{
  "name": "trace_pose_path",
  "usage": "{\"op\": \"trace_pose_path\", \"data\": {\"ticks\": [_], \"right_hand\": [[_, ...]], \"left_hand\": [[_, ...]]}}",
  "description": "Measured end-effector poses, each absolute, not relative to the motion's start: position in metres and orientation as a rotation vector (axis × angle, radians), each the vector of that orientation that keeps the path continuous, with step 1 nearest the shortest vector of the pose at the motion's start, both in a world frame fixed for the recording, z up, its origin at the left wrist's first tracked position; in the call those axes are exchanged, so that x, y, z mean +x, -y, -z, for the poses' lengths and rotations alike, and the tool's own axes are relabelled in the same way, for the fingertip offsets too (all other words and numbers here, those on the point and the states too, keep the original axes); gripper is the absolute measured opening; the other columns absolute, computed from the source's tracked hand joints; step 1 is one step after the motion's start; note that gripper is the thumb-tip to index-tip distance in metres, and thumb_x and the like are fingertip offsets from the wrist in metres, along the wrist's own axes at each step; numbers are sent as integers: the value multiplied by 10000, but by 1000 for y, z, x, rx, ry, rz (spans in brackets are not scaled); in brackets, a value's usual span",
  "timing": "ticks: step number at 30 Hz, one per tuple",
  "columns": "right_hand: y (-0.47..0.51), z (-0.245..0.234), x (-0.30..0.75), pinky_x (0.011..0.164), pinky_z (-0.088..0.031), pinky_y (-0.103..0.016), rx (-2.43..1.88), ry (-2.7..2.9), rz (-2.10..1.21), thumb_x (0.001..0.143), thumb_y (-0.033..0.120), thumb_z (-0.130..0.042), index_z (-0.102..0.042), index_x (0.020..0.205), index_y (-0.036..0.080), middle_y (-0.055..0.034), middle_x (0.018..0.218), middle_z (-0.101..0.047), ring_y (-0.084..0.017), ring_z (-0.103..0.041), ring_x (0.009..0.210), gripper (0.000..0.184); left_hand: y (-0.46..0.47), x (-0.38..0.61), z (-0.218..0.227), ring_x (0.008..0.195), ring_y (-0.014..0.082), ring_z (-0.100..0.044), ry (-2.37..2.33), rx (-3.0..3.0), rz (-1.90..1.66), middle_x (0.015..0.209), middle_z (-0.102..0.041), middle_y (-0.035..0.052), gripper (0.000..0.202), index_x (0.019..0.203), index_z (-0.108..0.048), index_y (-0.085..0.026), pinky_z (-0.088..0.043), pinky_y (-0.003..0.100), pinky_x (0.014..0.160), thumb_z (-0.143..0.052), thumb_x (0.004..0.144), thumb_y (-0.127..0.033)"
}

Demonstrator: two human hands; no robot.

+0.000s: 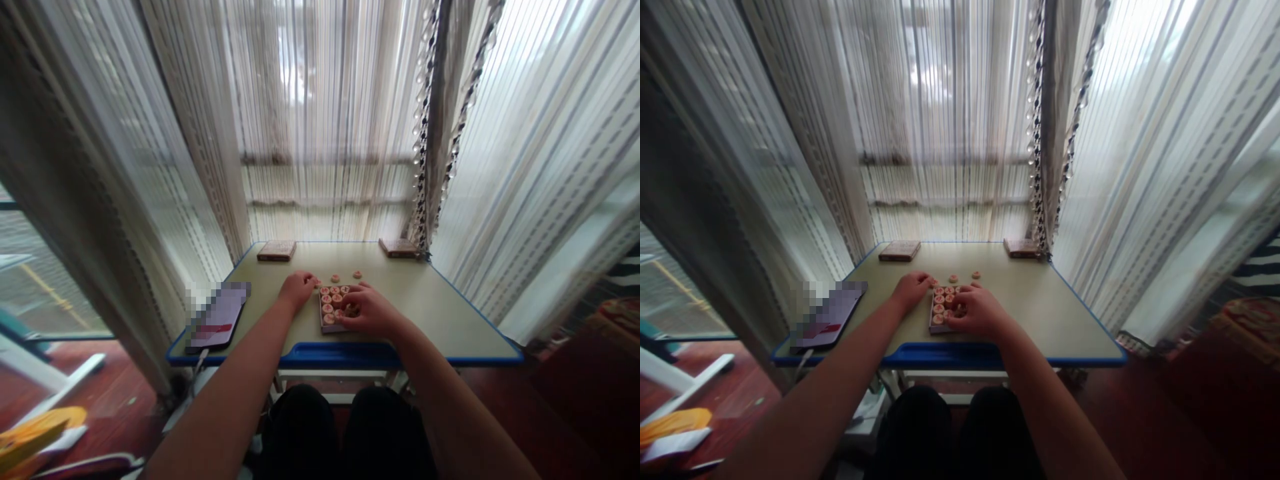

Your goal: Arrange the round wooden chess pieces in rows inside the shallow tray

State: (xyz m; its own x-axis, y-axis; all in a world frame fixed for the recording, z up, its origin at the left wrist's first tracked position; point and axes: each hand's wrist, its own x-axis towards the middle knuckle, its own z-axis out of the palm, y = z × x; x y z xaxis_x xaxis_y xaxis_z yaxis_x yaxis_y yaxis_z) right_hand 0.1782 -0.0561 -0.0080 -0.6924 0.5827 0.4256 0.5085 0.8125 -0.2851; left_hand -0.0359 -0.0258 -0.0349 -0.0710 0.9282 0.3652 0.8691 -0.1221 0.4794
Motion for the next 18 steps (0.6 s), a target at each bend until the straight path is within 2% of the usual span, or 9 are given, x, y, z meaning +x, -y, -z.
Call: {"op": "trace_pose_path", "data": {"ticks": [7, 13, 18], "right_hand": [[52, 10, 178, 788, -361, -317, -878, 2477, -169, 695, 392, -599, -665, 751, 202, -42, 810, -511, -169, -465, 811, 209], [47, 12, 175, 785, -358, -321, -942, 2499, -150, 720, 409, -567, -674, 747, 213, -43, 789, -506, -172, -461, 803, 226], [49, 8, 174, 798, -347, -313, -926, 2537, -192, 695, 343, -597, -685, 771, 214, -36, 781, -502, -170, -464, 804, 174]], "left_hand": [[20, -37, 39, 747, 161, -581, -2028, 2106, -965, 814, -664, 77, 286, 823, -673, -147, -421, 248, 688, -460, 762, -327], [19, -36, 38, 735, 156, -584, -2027, 2071, -969, 818, -668, 69, 275, 830, -673, -158, -429, 244, 693, -474, 752, -330], [17, -36, 38, 692, 151, -592, -2014, 1942, -1026, 772, -674, 62, 272, 819, -670, -154, -438, 238, 662, -490, 736, -341]]}}
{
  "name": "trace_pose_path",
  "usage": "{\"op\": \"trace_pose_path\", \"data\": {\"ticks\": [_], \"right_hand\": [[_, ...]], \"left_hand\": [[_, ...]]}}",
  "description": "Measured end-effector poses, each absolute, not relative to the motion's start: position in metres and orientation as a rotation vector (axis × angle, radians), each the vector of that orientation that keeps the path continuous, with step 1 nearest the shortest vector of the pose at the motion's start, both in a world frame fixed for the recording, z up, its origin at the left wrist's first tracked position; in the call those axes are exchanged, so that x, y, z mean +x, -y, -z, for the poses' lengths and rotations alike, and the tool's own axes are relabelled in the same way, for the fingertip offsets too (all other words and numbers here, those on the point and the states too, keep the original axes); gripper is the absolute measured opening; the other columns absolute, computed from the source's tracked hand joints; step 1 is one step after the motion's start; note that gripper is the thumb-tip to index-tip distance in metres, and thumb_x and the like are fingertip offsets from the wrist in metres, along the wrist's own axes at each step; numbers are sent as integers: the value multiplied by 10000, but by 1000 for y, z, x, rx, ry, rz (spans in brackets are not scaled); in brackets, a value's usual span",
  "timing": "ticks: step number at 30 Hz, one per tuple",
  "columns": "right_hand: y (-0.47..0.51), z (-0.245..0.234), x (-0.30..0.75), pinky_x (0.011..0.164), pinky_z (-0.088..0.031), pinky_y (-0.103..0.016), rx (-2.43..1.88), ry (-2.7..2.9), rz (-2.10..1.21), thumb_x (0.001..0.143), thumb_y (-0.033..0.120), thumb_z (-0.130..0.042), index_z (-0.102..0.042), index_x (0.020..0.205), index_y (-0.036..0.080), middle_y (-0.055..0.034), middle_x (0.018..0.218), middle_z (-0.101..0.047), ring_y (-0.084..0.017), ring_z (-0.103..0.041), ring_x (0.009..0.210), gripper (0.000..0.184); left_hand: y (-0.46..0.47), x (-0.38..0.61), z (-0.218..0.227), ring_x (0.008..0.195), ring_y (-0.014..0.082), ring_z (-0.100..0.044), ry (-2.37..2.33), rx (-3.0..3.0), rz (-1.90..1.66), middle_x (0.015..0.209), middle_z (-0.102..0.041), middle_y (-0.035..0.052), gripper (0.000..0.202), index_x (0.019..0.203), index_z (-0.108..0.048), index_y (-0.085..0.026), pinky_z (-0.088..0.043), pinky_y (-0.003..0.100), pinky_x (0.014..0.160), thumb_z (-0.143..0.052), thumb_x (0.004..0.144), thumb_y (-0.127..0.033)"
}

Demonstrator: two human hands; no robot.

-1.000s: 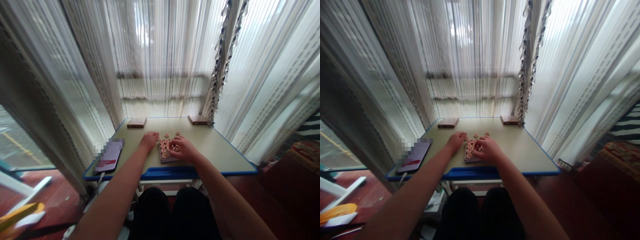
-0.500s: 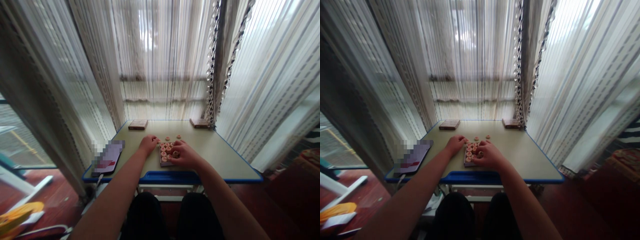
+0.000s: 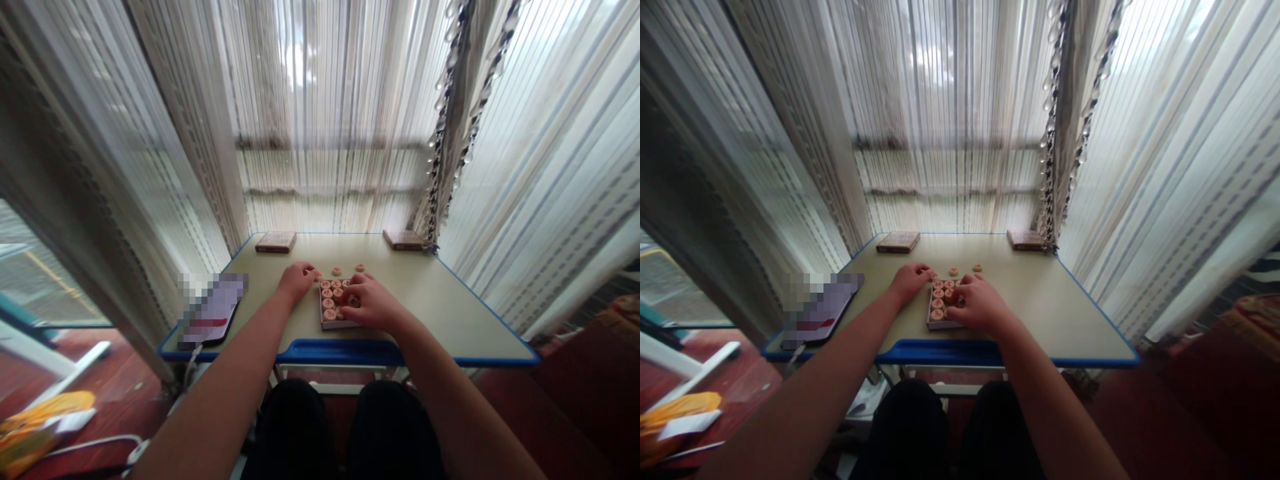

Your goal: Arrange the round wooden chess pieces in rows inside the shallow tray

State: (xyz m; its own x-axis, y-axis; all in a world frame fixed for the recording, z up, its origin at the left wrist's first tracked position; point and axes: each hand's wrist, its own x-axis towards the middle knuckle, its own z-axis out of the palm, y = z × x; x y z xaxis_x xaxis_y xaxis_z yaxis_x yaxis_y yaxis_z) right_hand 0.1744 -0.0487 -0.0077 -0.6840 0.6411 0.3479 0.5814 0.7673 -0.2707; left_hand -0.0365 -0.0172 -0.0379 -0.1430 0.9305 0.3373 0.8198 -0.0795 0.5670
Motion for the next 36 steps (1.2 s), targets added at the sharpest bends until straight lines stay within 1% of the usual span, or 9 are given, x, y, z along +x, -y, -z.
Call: {"op": "trace_pose_path", "data": {"ticks": [7, 14, 21, 24, 29, 33, 36], "right_hand": [[47, 9, 173, 782, -346, -306, -925, 2536, -204, 710, 311, -571, -700, 781, 234, -37, 778, -522, -167, -469, 790, 166], [44, 11, 170, 799, -319, -306, -896, 2573, -175, 672, 251, -584, -699, 709, 246, -16, 726, -542, -147, -469, 728, 121], [43, 12, 168, 802, -292, -314, -894, 2566, -177, 649, 199, -581, -699, 670, 253, -8, 711, -537, -142, -454, 725, 131], [43, 12, 168, 804, -280, -313, -859, 2576, -183, 653, 180, -571, -695, 650, 243, -3, 698, -530, -132, -452, 713, 139], [44, 11, 168, 790, -283, -305, -821, 2571, -204, 658, 180, -569, -700, 653, 247, -7, 721, -534, -129, -445, 706, 147], [44, 12, 168, 764, -293, -297, -809, 2561, -211, 638, 161, -576, -703, 658, 270, -5, 724, -543, -137, -437, 711, 169], [43, 12, 168, 765, -296, -302, -791, 2553, -200, 634, 151, -570, -699, 641, 255, -7, 709, -546, -136, -436, 695, 167]], "left_hand": [[14, -37, 39, 686, 153, -593, -2034, 1923, -1035, 760, -672, 66, 287, 830, -669, -148, -439, 241, 652, -487, 736, -350], [13, -37, 38, 672, 156, -586, -2022, 1943, -1027, 748, -668, 68, 289, 816, -675, -144, -435, 245, 637, -489, 729, -346], [12, -38, 40, 667, 155, -579, -2024, 1974, -1015, 736, -664, 63, 292, 811, -681, -154, -430, 244, 632, -480, 731, -350], [11, -38, 40, 682, 154, -578, -2021, 2001, -1025, 768, -670, 62, 280, 821, -683, -158, -433, 245, 654, -481, 736, -332], [11, -38, 41, 718, 146, -578, -1958, 2012, -1052, 868, -672, 53, 281, 914, -670, -171, -438, 240, 685, -495, 720, -273], [12, -37, 41, 710, 148, -576, -1955, 2016, -1044, 855, -673, 54, 271, 901, -673, -165, -441, 247, 690, -499, 718, -264], [11, -38, 41, 734, 153, -578, -1966, 2031, -1033, 849, -672, 56, 276, 907, -677, -168, -441, 249, 710, -476, 738, -255]]}}
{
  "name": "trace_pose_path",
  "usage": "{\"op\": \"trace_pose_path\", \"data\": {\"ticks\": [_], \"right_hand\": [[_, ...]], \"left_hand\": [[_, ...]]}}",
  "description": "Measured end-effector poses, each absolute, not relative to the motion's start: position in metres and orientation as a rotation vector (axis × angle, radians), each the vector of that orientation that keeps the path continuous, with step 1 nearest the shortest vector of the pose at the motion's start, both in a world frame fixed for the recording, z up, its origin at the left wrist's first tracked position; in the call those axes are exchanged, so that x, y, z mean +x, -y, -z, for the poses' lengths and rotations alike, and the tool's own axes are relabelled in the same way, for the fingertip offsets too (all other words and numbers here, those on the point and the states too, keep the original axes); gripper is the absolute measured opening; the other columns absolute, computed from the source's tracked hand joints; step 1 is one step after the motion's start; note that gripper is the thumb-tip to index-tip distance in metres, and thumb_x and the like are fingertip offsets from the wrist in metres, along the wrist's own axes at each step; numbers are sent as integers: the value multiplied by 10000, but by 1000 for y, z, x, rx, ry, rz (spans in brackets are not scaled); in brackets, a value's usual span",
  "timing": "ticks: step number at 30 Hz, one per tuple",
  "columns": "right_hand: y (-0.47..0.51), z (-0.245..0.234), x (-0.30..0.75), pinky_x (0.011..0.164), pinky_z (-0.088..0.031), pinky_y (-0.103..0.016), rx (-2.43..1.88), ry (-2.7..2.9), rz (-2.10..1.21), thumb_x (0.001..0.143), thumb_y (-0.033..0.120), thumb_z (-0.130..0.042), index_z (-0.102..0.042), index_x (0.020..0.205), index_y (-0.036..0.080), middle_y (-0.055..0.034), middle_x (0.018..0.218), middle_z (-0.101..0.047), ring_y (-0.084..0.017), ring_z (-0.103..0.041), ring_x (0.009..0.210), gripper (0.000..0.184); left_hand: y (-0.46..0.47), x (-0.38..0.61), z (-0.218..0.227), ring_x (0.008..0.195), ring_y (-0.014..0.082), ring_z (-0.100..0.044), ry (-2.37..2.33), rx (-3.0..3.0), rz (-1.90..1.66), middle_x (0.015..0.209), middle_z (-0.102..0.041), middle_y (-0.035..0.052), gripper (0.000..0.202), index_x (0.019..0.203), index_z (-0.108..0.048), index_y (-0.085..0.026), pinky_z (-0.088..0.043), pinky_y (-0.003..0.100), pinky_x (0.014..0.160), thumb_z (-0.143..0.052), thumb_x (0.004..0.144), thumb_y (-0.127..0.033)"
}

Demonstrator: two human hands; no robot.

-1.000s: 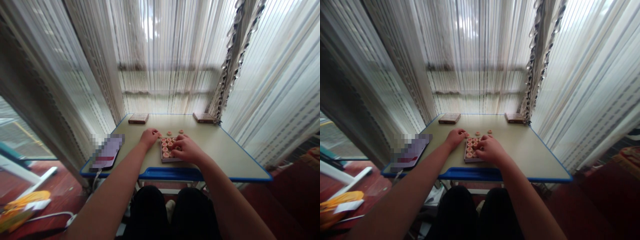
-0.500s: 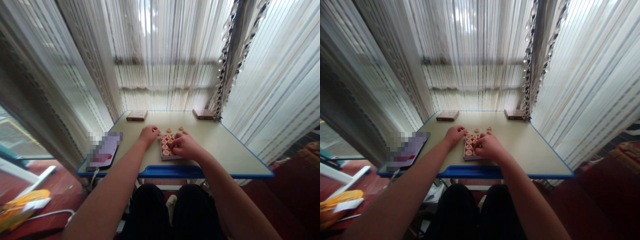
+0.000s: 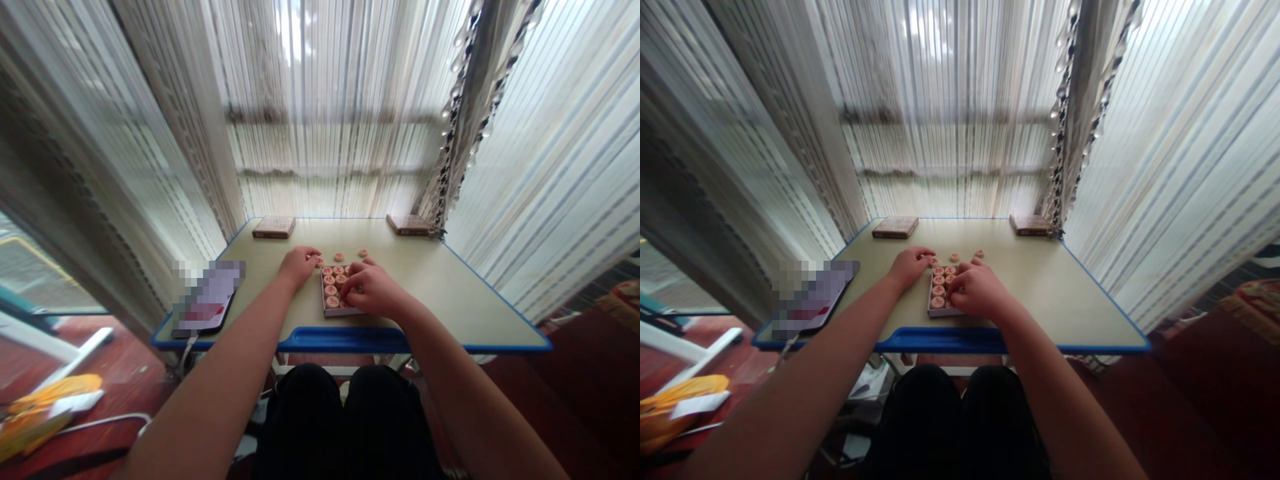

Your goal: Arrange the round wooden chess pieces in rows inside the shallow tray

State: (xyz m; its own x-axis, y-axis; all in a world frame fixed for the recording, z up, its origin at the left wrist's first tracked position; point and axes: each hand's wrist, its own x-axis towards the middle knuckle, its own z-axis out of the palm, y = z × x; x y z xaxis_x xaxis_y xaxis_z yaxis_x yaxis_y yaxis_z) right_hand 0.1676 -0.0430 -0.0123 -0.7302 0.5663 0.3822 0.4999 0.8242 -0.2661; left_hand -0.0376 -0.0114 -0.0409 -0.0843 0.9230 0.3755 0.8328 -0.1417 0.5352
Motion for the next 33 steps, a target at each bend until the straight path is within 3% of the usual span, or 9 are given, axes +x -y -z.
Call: {"op": "trace_pose_path", "data": {"ticks": [7, 15, 18, 22, 29, 33], "right_hand": [[45, 9, 170, 770, -307, -311, -787, 2530, -189, 649, 148, -550, -692, 620, 232, -13, 688, -537, -138, -439, 693, 167], [40, 13, 174, 775, -349, -305, -832, 2325, -141, 671, 145, -541, -691, 652, 222, -19, 695, -544, -150, -459, 731, 170], [38, 15, 175, 768, -374, -314, -897, 2186, -44, 680, 177, -561, -687, 767, 227, -36, 764, -548, -176, -464, 786, 160], [40, 16, 175, 795, -390, -337, -870, 2096, 48, 735, 275, -567, -644, 908, 232, -51, 835, -551, -193, -467, 826, 195], [39, 16, 174, 769, -409, -326, -808, 2057, 90, 761, 329, -560, -630, 800, 211, -48, 794, -569, -181, -480, 788, 142], [41, 14, 174, 770, -412, -317, -791, 2011, 42, 754, 316, -570, -624, 913, 204, -49, 817, -594, -176, -493, 795, 202]], "left_hand": [[10, -40, 43, 870, 180, -567, -1866, 2198, -918, 964, -640, 79, 323, 913, -685, -159, -428, 259, 798, -497, 747, -362], [11, -37, 40, 677, 157, -584, -1629, 1873, -1226, 747, -659, 64, 270, 841, -653, -137, -453, 274, 636, -636, 641, -317], [20, -26, 29, 671, 157, -596, -1349, 1611, -1387, 763, -671, 82, 331, 853, -641, -111, -469, 291, 633, -681, 603, -324], [39, -12, 12, 689, 162, -607, -1063, 1442, -1342, 792, -682, 94, 380, 894, -645, -99, -485, 316, 657, -709, 589, -318], [51, -8, 6, 634, 133, -589, -969, 1442, -1235, 785, -677, 83, 353, 891, -658, -106, -480, 277, 600, -713, 602, -302], [52, -8, 6, 568, 100, -540, -1006, 1500, -1221, 709, -668, 61, 345, 884, -676, -117, -429, 230, 523, -690, 623, -343]]}}
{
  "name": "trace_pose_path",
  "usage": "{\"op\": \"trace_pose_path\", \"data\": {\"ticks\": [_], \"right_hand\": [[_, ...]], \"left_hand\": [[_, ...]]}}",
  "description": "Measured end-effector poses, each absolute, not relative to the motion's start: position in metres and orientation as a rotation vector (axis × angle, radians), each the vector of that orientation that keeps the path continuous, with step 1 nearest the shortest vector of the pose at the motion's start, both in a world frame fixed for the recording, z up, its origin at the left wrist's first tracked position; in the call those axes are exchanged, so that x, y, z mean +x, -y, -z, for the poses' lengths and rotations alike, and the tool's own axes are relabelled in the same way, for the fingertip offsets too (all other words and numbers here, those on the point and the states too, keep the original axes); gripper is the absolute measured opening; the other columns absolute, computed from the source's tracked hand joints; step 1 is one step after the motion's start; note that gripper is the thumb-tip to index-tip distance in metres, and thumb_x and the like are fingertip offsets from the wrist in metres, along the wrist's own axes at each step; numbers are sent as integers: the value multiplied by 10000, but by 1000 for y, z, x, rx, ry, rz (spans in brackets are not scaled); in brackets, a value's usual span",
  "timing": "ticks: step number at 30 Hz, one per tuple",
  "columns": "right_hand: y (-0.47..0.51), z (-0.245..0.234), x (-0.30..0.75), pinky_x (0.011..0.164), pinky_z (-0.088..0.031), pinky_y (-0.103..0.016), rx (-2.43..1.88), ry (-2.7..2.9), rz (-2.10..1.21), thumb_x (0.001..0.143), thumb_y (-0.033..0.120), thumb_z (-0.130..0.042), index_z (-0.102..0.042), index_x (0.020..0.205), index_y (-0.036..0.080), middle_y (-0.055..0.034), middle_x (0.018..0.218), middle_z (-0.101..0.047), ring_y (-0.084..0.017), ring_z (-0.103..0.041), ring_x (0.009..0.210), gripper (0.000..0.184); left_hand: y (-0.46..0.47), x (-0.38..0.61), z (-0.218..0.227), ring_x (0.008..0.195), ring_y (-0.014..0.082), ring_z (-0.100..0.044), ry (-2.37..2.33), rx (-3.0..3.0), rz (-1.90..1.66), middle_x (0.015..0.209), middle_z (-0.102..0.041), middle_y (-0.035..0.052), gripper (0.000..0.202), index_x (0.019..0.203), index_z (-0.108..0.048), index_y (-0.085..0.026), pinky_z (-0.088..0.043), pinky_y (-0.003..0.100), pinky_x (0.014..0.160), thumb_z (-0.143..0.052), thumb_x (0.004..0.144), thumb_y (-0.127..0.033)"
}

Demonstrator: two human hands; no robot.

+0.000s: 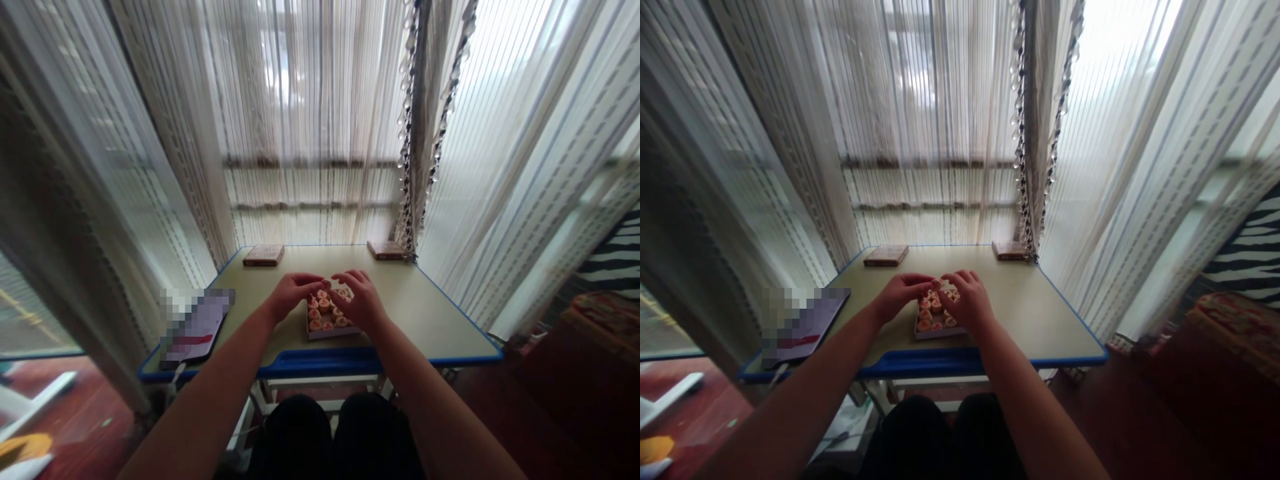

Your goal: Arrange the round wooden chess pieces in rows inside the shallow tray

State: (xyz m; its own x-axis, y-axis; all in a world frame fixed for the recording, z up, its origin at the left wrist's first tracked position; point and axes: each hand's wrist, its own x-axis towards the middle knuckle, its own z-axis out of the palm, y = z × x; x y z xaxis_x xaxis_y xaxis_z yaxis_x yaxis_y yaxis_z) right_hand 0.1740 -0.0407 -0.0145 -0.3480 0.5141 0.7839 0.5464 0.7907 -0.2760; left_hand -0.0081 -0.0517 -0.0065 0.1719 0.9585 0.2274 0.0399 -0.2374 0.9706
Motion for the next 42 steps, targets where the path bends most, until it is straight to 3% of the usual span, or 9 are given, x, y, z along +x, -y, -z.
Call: {"op": "trace_pose_path", "data": {"ticks": [7, 17, 22, 28, 31, 42], "right_hand": [[41, 16, 173, 775, -414, -301, -703, 2091, -6, 743, 282, -588, -631, 937, 222, -40, 848, -634, -165, -516, 783, 208], [42, 15, 173, 777, -396, -301, -756, 2070, 56, 725, 294, -594, -637, 858, 205, -36, 808, -634, -171, -504, 769, 166], [44, 13, 174, 781, -387, -310, -771, 2098, 96, 726, 293, -590, -633, 896, 204, -47, 835, -625, -183, -490, 798, 197], [42, 14, 174, 760, -384, -298, -771, 2210, 3, 707, 307, -607, -651, 781, 212, -39, 778, -589, -166, -477, 768, 129], [42, 16, 174, 790, -373, -307, -757, 2320, -56, 674, 313, -635, -657, 730, 213, -34, 769, -565, -163, -481, 781, 117], [47, 16, 174, 723, -369, -278, -785, 2467, -93, 708, 325, -604, -691, 737, 231, -15, 704, -552, -139, -469, 705, 132]], "left_hand": [[55, -6, 8, 707, 155, -585, -1014, 1442, -1193, 842, -682, 98, 383, 901, -675, -127, -444, 263, 614, -682, 618, -385], [55, -4, 6, 508, 58, -460, -1043, 1380, -1175, 650, -640, 35, 366, 841, -683, -124, -347, 200, 482, -712, 576, -375], [55, -4, 6, 481, 62, -437, -1143, 1463, -1166, 616, -622, 22, 378, 845, -671, -121, -338, 209, 474, -689, 587, -396], [49, -14, 15, 562, 114, -503, -1826, 1907, -1565, 587, -606, 37, 389, 611, -628, -140, -355, 233, 569, -436, 779, -434], [44, -18, 22, 562, 123, -505, -2184, 2099, -1438, 566, -595, 41, 383, 567, -609, -155, -330, 240, 580, -413, 795, -394], [31, -23, 33, 541, 126, -502, -2322, 2208, -1244, 585, -624, 61, 401, 572, -616, -157, -288, 250, 555, -369, 816, -356]]}}
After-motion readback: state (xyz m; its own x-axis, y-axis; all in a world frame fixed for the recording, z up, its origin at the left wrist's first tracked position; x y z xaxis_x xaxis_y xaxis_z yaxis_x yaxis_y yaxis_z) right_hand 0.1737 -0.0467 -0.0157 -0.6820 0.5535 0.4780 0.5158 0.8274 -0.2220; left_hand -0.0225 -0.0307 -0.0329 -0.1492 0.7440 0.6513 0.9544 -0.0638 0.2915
